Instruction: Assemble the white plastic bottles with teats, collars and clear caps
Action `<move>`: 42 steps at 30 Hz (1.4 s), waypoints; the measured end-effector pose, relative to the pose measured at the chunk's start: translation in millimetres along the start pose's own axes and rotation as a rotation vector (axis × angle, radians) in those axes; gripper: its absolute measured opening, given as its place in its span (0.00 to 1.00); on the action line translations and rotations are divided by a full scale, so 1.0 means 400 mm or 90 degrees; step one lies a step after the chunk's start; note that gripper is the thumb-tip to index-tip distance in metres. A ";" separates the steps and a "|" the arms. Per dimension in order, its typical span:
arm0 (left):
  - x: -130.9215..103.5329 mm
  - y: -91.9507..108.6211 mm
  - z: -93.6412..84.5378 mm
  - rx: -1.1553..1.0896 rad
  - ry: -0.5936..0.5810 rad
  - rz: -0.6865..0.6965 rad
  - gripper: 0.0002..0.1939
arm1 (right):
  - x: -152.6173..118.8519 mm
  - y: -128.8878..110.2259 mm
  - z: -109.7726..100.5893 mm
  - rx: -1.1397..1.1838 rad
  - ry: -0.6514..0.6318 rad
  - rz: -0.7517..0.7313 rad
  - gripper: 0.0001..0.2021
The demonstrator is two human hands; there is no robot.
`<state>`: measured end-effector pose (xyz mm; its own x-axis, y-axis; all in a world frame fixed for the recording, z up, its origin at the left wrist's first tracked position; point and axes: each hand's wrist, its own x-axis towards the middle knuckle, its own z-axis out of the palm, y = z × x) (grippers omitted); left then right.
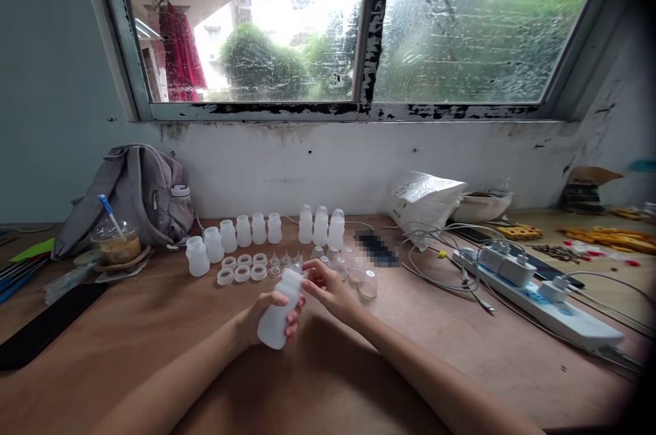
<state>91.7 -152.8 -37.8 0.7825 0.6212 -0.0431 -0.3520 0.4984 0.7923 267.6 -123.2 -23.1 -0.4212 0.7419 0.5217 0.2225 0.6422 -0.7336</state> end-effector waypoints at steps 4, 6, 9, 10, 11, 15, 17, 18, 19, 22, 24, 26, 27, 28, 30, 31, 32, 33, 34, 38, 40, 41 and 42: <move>-0.012 0.019 -0.006 0.013 0.010 0.036 0.17 | 0.006 0.034 -0.011 -0.004 0.072 0.058 0.13; -0.012 0.012 -0.004 0.038 0.001 -0.001 0.21 | 0.004 0.030 -0.009 0.064 0.085 0.079 0.16; -0.001 -0.006 -0.007 0.087 -0.033 -0.070 0.26 | 0.000 0.012 -0.001 0.187 0.068 0.099 0.16; 0.002 -0.011 -0.010 0.093 -0.038 -0.079 0.27 | -0.002 0.006 0.001 0.217 0.062 0.104 0.16; 0.006 -0.015 -0.013 0.093 -0.037 -0.080 0.28 | -0.003 0.000 0.003 0.240 0.063 0.110 0.16; 0.014 -0.020 -0.025 0.071 -0.008 -0.056 0.28 | -0.005 -0.016 0.003 0.278 0.080 0.122 0.17; 0.014 -0.021 -0.029 0.068 0.009 -0.042 0.28 | -0.006 -0.021 0.002 0.272 0.061 0.127 0.16; 0.014 -0.021 -0.029 0.067 0.014 -0.039 0.28 | -0.006 -0.024 0.002 0.269 0.050 0.133 0.16; 0.014 -0.022 -0.029 0.068 0.017 -0.040 0.27 | -0.007 -0.025 0.002 0.268 0.042 0.142 0.15; 0.013 -0.022 -0.027 0.075 0.012 -0.050 0.26 | -0.006 -0.027 0.001 0.274 0.030 0.177 0.16; 0.013 -0.021 -0.025 0.079 0.011 -0.057 0.25 | -0.004 -0.027 -0.003 0.269 0.023 0.190 0.16; 0.014 -0.020 -0.025 0.079 0.014 -0.061 0.25 | -0.001 -0.028 -0.010 0.267 0.015 0.185 0.16; 0.014 -0.019 -0.025 0.079 0.015 -0.062 0.25 | 0.001 -0.028 -0.014 0.268 0.011 0.178 0.15; 0.015 -0.019 -0.026 0.080 0.016 -0.060 0.26 | 0.003 -0.028 -0.017 0.272 0.007 0.170 0.15; 0.016 -0.019 -0.028 0.084 0.018 -0.054 0.26 | 0.005 -0.027 -0.022 0.282 -0.002 0.156 0.14; 0.016 -0.019 -0.029 0.085 0.019 -0.050 0.26 | 0.006 -0.026 -0.024 0.287 -0.005 0.151 0.14; 0.016 -0.019 -0.030 0.087 0.018 -0.048 0.26 | 0.007 -0.023 -0.025 0.291 -0.008 0.145 0.13; 0.016 -0.019 -0.030 0.086 0.016 -0.046 0.26 | 0.008 -0.020 -0.025 0.296 -0.011 0.139 0.13; 0.016 -0.019 -0.031 0.085 0.014 -0.045 0.26 | 0.008 -0.017 -0.025 0.301 -0.013 0.133 0.12; 0.017 -0.020 -0.034 0.082 0.008 -0.036 0.26 | 0.012 -0.010 -0.027 0.337 -0.018 0.114 0.11; 0.017 -0.021 -0.037 0.092 0.017 -0.020 0.24 | 0.013 -0.011 -0.031 0.356 -0.007 0.111 0.10; 0.016 -0.022 -0.039 0.100 0.021 -0.014 0.23 | 0.014 -0.012 -0.035 0.361 0.001 0.111 0.10; 0.016 -0.022 -0.040 0.109 0.023 -0.012 0.22 | 0.015 -0.014 -0.039 0.365 0.008 0.110 0.10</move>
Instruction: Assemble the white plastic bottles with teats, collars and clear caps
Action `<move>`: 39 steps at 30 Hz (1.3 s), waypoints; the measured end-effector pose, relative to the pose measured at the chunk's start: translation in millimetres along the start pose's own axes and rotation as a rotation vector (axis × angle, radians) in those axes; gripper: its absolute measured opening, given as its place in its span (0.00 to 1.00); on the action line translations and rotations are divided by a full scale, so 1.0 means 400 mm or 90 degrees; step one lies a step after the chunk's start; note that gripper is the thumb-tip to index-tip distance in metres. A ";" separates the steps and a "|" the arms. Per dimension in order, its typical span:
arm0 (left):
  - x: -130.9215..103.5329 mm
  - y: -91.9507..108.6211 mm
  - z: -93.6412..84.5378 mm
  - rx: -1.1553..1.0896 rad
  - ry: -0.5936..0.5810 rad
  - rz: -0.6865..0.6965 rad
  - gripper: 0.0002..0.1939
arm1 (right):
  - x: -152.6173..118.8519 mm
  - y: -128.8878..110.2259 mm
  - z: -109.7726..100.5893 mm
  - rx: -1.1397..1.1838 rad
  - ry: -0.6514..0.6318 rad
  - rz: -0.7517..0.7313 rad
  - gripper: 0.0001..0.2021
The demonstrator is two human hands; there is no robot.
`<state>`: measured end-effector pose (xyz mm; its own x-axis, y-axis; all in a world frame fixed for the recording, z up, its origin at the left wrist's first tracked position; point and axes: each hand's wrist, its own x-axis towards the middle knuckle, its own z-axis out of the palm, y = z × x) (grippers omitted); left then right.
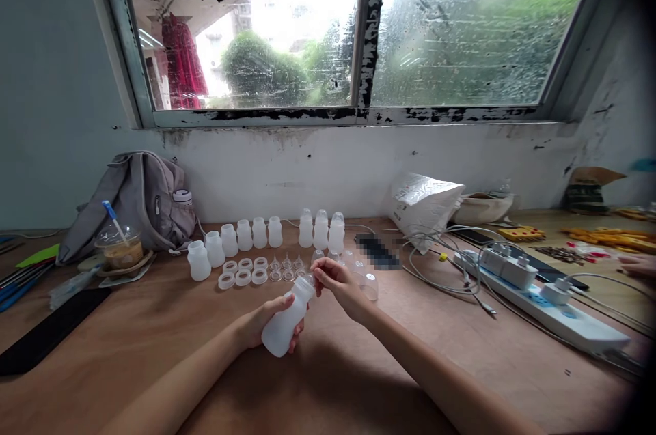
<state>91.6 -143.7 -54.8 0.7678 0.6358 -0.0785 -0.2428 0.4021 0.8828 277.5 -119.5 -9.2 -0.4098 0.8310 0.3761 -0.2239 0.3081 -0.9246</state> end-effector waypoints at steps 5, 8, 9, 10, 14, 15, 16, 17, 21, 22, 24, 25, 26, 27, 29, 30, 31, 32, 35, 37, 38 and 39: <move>-0.005 0.007 0.011 0.014 0.025 0.017 0.19 | 0.004 -0.016 -0.020 -0.025 0.052 -0.013 0.08; -0.003 0.016 0.021 0.025 0.058 0.081 0.16 | 0.009 -0.017 -0.033 -0.081 0.128 -0.011 0.09; -0.001 0.018 0.021 0.048 0.069 0.102 0.18 | 0.010 -0.015 -0.036 -0.103 0.150 -0.008 0.09; 0.001 0.020 0.020 0.086 0.087 0.122 0.21 | 0.012 -0.013 -0.040 -0.124 0.169 -0.003 0.09; 0.009 0.022 0.003 0.353 0.256 0.217 0.33 | 0.018 -0.001 -0.050 -0.200 0.197 0.011 0.10; 0.010 0.021 -0.001 0.426 0.304 0.234 0.34 | 0.019 0.003 -0.051 -0.217 0.198 0.012 0.10; 0.010 0.020 -0.004 0.489 0.343 0.244 0.34 | 0.020 0.006 -0.053 -0.233 0.198 0.013 0.10; 0.011 0.019 -0.007 0.536 0.368 0.251 0.34 | 0.020 0.010 -0.053 -0.248 0.196 0.013 0.10; 0.010 0.016 -0.011 0.622 0.372 0.322 0.38 | 0.019 0.018 -0.051 -0.289 0.174 0.015 0.09; 0.009 0.016 -0.010 0.650 0.380 0.361 0.40 | 0.018 0.019 -0.050 -0.295 0.168 0.014 0.09; 0.004 0.020 -0.008 0.734 0.416 0.446 0.44 | 0.017 0.021 -0.048 -0.301 0.161 0.010 0.09; 0.001 0.023 -0.007 0.784 0.435 0.482 0.44 | 0.016 0.023 -0.047 -0.304 0.157 0.006 0.09; -0.003 0.027 -0.005 0.835 0.444 0.506 0.42 | 0.015 0.025 -0.047 -0.308 0.152 0.003 0.09; -0.007 0.031 -0.004 0.885 0.440 0.515 0.38 | 0.015 0.027 -0.047 -0.314 0.147 0.000 0.09; -0.013 0.039 -0.004 0.965 0.419 0.508 0.31 | 0.013 0.032 -0.047 -0.334 0.134 -0.007 0.09; -0.015 0.041 -0.005 0.990 0.412 0.498 0.28 | 0.012 0.035 -0.048 -0.348 0.128 -0.012 0.09; -0.016 0.044 -0.006 1.004 0.410 0.490 0.26 | 0.011 0.037 -0.049 -0.364 0.123 -0.019 0.08; -0.017 0.045 -0.007 1.011 0.413 0.484 0.24 | 0.010 0.040 -0.049 -0.382 0.120 -0.029 0.08; -0.021 0.052 -0.013 1.015 0.415 0.479 0.23 | 0.009 0.049 -0.048 -0.447 0.105 -0.070 0.07; -0.026 0.061 -0.014 1.026 0.404 0.484 0.21 | 0.008 0.055 -0.045 -0.506 0.091 -0.098 0.06; -0.028 0.068 -0.014 1.033 0.401 0.488 0.20 | 0.006 0.058 -0.044 -0.540 0.082 -0.107 0.06; -0.030 0.078 -0.014 1.041 0.402 0.489 0.18 | 0.005 0.060 -0.042 -0.575 0.073 -0.112 0.05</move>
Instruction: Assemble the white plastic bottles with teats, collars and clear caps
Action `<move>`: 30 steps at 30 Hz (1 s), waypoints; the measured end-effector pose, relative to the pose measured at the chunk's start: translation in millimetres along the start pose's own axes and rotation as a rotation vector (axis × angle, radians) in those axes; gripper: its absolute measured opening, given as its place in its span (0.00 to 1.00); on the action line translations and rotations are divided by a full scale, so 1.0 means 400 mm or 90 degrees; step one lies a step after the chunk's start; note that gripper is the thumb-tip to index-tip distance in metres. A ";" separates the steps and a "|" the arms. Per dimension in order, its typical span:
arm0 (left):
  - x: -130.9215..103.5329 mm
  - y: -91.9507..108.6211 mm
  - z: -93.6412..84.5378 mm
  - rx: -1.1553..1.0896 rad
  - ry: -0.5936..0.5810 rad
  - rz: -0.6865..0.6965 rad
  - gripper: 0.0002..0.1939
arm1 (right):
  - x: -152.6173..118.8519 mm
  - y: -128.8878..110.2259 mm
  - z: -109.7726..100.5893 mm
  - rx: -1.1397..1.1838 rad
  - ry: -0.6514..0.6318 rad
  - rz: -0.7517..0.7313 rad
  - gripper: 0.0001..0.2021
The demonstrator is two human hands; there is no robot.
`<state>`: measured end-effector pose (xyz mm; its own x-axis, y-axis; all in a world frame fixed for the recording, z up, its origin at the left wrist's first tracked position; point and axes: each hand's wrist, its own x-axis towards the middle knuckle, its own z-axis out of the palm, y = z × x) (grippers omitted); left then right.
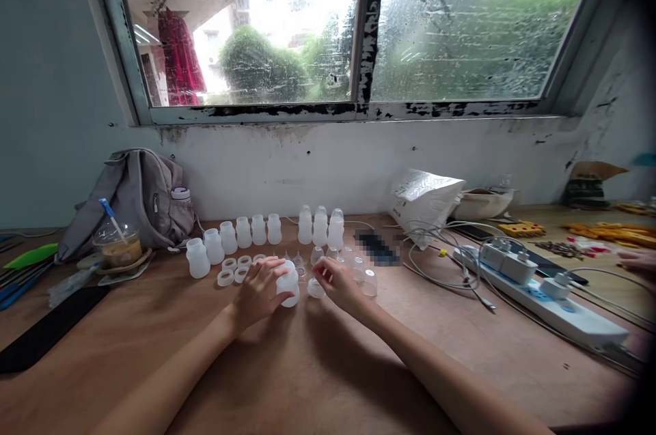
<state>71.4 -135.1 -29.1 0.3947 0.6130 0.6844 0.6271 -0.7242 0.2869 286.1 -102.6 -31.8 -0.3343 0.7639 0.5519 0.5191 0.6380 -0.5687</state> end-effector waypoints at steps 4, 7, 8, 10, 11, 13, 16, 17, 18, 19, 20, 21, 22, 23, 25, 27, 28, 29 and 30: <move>0.055 -0.015 -0.025 0.091 0.014 -0.012 0.16 | -0.009 -0.001 0.005 -0.122 -0.062 0.009 0.06; 0.131 -0.051 -0.026 0.183 0.030 0.029 0.16 | -0.016 0.000 0.003 -0.188 -0.116 0.033 0.05; 0.161 -0.069 -0.020 0.204 0.033 0.048 0.16 | -0.017 0.000 0.003 -0.206 -0.130 0.040 0.05; 0.221 -0.111 -0.001 0.246 0.032 0.057 0.17 | -0.019 0.000 0.003 -0.237 -0.150 0.058 0.06; 0.248 -0.134 0.012 0.267 0.029 0.048 0.17 | -0.019 0.000 0.003 -0.250 -0.158 0.070 0.06; 0.295 -0.179 0.045 0.310 0.009 0.017 0.16 | -0.017 0.000 0.004 -0.263 -0.174 0.090 0.06; 0.334 -0.232 0.098 0.320 -0.002 -0.008 0.16 | -0.009 0.001 0.005 -0.260 -0.193 0.100 0.06; 0.340 -0.244 0.114 0.321 -0.004 -0.015 0.16 | -0.006 0.001 0.005 -0.257 -0.196 0.099 0.06; 0.342 -0.254 0.128 0.323 -0.006 -0.020 0.16 | -0.004 0.002 0.004 -0.254 -0.197 0.097 0.06; 0.342 -0.263 0.141 0.326 -0.008 -0.025 0.16 | -0.003 0.002 0.003 -0.252 -0.197 0.096 0.06; 0.340 -0.269 0.152 0.328 -0.011 -0.029 0.16 | -0.003 0.002 0.002 -0.251 -0.196 0.094 0.06; 0.337 -0.275 0.161 0.329 -0.015 -0.031 0.16 | -0.004 0.001 0.000 -0.252 -0.196 0.092 0.06; 0.333 -0.281 0.168 0.330 -0.018 -0.032 0.15 | -0.005 0.001 -0.003 -0.254 -0.198 0.090 0.07; 0.329 -0.286 0.173 0.331 -0.022 -0.033 0.15 | -0.006 0.000 -0.006 -0.256 -0.201 0.087 0.07; 0.321 -0.295 0.180 0.331 -0.027 -0.037 0.15 | -0.008 -0.002 -0.012 -0.259 -0.214 0.081 0.09; 0.315 -0.305 0.183 0.331 -0.029 -0.043 0.15 | -0.009 -0.002 -0.016 -0.262 -0.227 0.079 0.09; 0.313 -0.309 0.184 0.331 -0.030 -0.046 0.15 | -0.008 -0.002 -0.017 -0.263 -0.232 0.081 0.09; 0.311 -0.312 0.184 0.332 -0.030 -0.050 0.15 | -0.008 -0.002 -0.017 -0.266 -0.236 0.083 0.08; 0.310 -0.315 0.185 0.332 -0.031 -0.052 0.16 | -0.007 -0.001 -0.017 -0.268 -0.238 0.086 0.08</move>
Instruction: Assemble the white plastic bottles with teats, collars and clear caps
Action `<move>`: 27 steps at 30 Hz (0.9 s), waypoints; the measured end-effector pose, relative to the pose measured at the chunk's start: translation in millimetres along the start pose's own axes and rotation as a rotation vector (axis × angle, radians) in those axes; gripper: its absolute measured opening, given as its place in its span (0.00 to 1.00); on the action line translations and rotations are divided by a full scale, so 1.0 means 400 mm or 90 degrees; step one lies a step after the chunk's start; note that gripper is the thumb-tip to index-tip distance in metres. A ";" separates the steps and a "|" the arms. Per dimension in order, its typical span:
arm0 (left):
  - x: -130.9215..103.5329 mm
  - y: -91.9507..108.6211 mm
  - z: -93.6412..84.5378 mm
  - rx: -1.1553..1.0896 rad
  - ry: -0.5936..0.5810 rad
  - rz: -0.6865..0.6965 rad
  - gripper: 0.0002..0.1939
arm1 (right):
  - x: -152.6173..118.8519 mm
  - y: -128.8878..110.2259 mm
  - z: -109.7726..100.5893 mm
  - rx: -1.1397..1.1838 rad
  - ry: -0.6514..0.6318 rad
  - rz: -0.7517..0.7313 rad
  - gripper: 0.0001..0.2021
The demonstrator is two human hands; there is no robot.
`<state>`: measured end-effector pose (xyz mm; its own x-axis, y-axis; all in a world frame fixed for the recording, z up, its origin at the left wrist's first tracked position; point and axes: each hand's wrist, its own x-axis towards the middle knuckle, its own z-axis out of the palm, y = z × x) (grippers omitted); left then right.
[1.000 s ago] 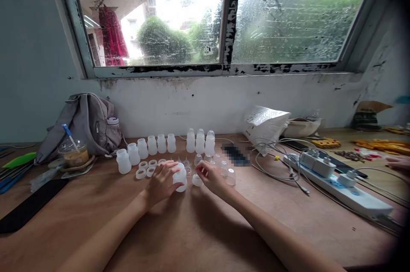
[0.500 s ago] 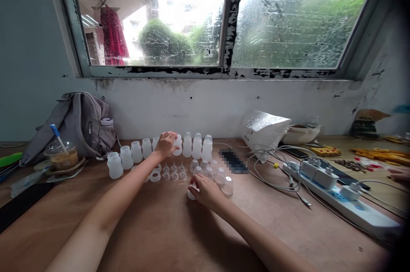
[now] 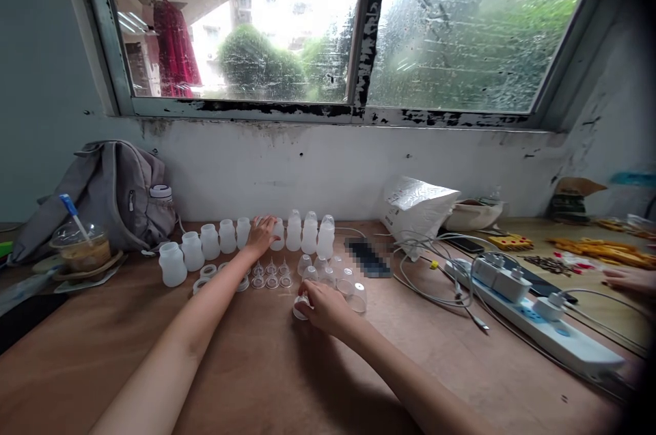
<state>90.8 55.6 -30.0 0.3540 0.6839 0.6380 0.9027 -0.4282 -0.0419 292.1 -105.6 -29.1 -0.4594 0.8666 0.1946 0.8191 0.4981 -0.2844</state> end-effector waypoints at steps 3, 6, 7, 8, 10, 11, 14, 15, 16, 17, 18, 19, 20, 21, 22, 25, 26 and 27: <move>-0.002 -0.002 0.000 0.001 -0.002 -0.001 0.16 | 0.002 0.002 0.005 0.000 -0.002 0.001 0.08; -0.001 0.004 -0.017 0.004 0.009 -0.004 0.19 | 0.002 0.006 0.010 0.011 0.007 -0.008 0.07; -0.002 0.008 -0.027 0.004 0.017 -0.007 0.20 | 0.002 0.008 0.011 0.019 0.012 -0.012 0.06; -0.003 0.013 -0.041 0.001 0.029 -0.008 0.21 | 0.002 0.009 0.012 0.029 0.020 -0.018 0.06; -0.012 0.026 -0.077 -0.021 0.061 -0.004 0.19 | 0.001 0.009 0.012 0.055 0.040 -0.041 0.05; -0.023 0.034 -0.099 -0.044 0.075 0.004 0.17 | 0.002 0.008 0.012 0.070 0.051 -0.060 0.04; -0.085 0.067 -0.177 -0.150 0.060 0.045 0.12 | 0.001 -0.004 0.016 0.117 0.077 -0.128 0.03; -0.117 0.080 -0.204 -0.194 0.038 0.055 0.11 | 0.000 -0.011 0.019 0.132 0.084 -0.146 0.04; -0.154 0.095 -0.231 -0.244 0.014 0.055 0.11 | -0.001 -0.020 0.023 0.147 0.090 -0.162 0.04; -0.193 0.109 -0.257 -0.302 -0.013 0.046 0.10 | -0.003 -0.030 0.029 0.162 0.094 -0.178 0.04; -0.235 0.122 -0.280 -0.361 -0.051 0.040 0.11 | -0.005 -0.041 0.036 0.175 0.096 -0.195 0.04; -0.276 0.133 -0.301 -0.412 -0.096 0.035 0.12 | -0.008 -0.053 0.044 0.184 0.095 -0.210 0.04; -0.314 0.140 -0.319 -0.451 -0.137 0.030 0.14 | -0.010 -0.064 0.053 0.187 0.091 -0.226 0.05; -0.349 0.143 -0.333 -0.474 -0.167 0.022 0.17 | -0.011 -0.075 0.063 0.182 0.085 -0.240 0.05; -0.379 0.141 -0.344 -0.481 -0.186 0.005 0.19 | -0.012 -0.085 0.074 0.170 0.080 -0.252 0.05; -0.434 0.111 -0.361 -0.463 -0.206 -0.019 0.24 | -0.006 -0.114 0.105 0.128 0.072 -0.276 0.06; -0.441 0.097 -0.363 -0.456 -0.211 -0.016 0.25 | -0.001 -0.123 0.114 0.117 0.073 -0.281 0.06; -0.444 0.082 -0.363 -0.452 -0.219 -0.010 0.26 | 0.006 -0.133 0.122 0.108 0.075 -0.285 0.07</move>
<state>22.2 -165.7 -33.1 0.5028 0.7876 0.3561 0.5772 -0.6126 0.5399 230.7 -128.4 -59.1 -0.7036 0.5624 0.4343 0.4784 0.8269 -0.2956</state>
